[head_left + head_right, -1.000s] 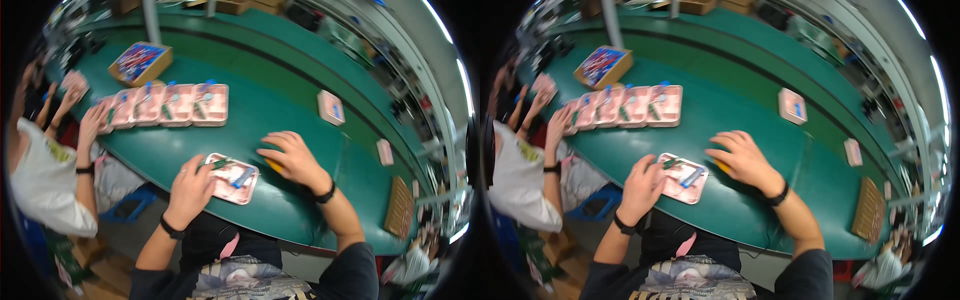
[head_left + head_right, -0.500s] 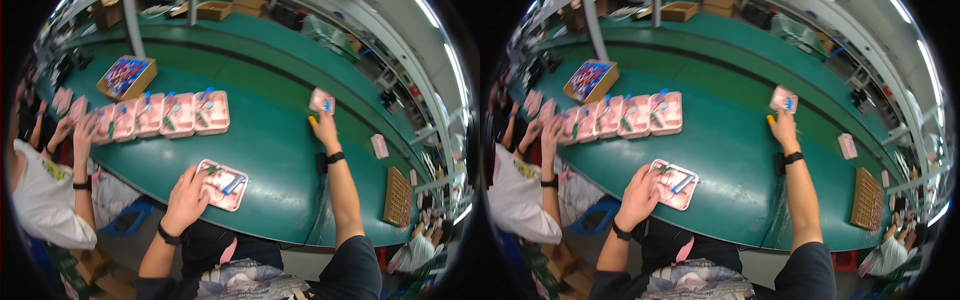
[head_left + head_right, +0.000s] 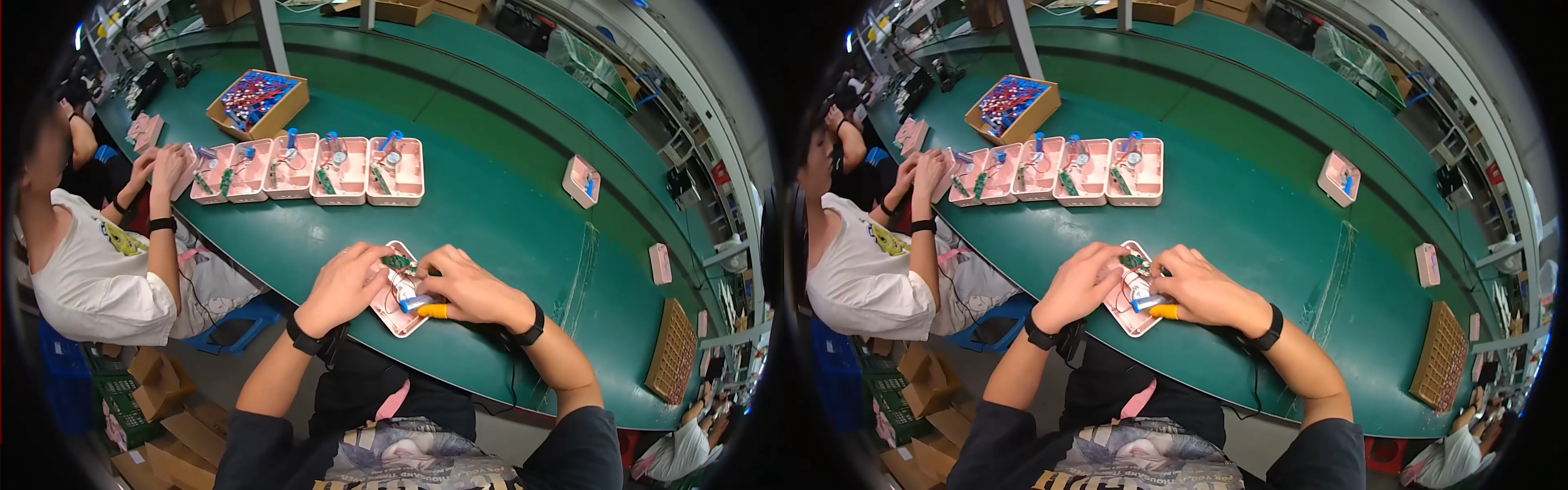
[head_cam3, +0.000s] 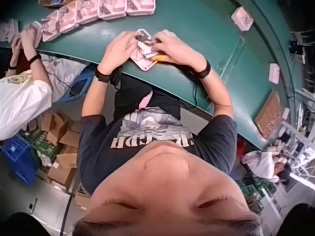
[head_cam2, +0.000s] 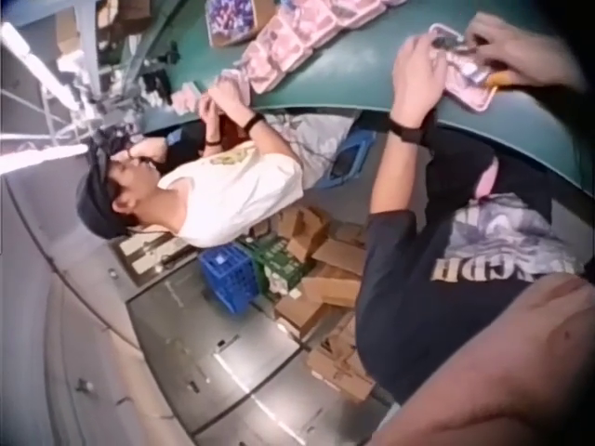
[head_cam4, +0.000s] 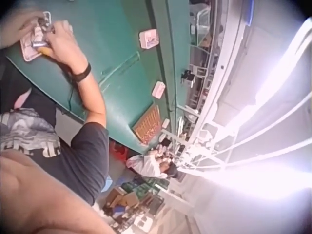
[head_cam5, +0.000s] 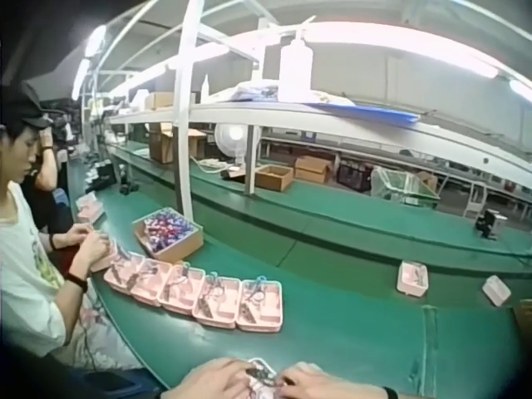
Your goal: The person assembles a device by placing a circuit board and a battery into a pink plastic housing, soldering the wires, and placing the unit on a conveyor belt.
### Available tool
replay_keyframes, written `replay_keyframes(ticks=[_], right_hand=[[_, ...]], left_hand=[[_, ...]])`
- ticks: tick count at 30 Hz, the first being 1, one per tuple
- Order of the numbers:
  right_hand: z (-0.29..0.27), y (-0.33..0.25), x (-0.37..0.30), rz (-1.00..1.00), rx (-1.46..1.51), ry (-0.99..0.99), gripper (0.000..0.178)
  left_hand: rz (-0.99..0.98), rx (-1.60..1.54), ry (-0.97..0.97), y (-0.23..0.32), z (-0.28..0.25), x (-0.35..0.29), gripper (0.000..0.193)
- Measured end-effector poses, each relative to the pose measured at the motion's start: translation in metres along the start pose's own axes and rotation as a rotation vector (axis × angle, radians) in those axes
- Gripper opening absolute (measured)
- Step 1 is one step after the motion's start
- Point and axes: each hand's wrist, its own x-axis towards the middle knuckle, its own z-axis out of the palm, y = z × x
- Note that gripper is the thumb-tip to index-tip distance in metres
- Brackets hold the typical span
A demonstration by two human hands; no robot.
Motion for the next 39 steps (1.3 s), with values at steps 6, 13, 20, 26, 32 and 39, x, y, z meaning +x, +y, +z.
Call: replay_keyframes(ticks=[6, 13, 20, 26, 32, 39], right_hand=[[-0.002, 0.021, -0.022, 0.373, 0.802, -0.029, 0.022], [-0.003, 0.042, -0.039, 0.825, 0.375, 0.042, 0.019], [-0.003, 0.016, -0.026, 0.418, -0.206, 0.35, 0.035], [0.009, -0.012, 0.004, 0.022, 0.009, 0.24, 0.046], [0.018, 0.0, 0.008, -0.066, 0.012, 0.124, 0.04], [0.027, -0.003, 0.007, -0.042, -0.022, 0.237, 0.038]], left_hand=[[0.074, 0.057, -0.073, -0.006, 0.005, 0.01, 0.026], [0.124, -0.091, -0.104, -0.013, 0.013, 0.011, 0.018], [-0.003, -0.327, -0.164, -0.026, 0.012, 0.019, 0.017], [-0.113, -0.362, -0.091, -0.018, 0.016, 0.011, 0.019], [-0.164, -0.387, -0.016, -0.017, 0.021, -0.005, 0.018], [-0.235, -0.23, 0.272, 0.013, 0.028, -0.054, 0.033]])
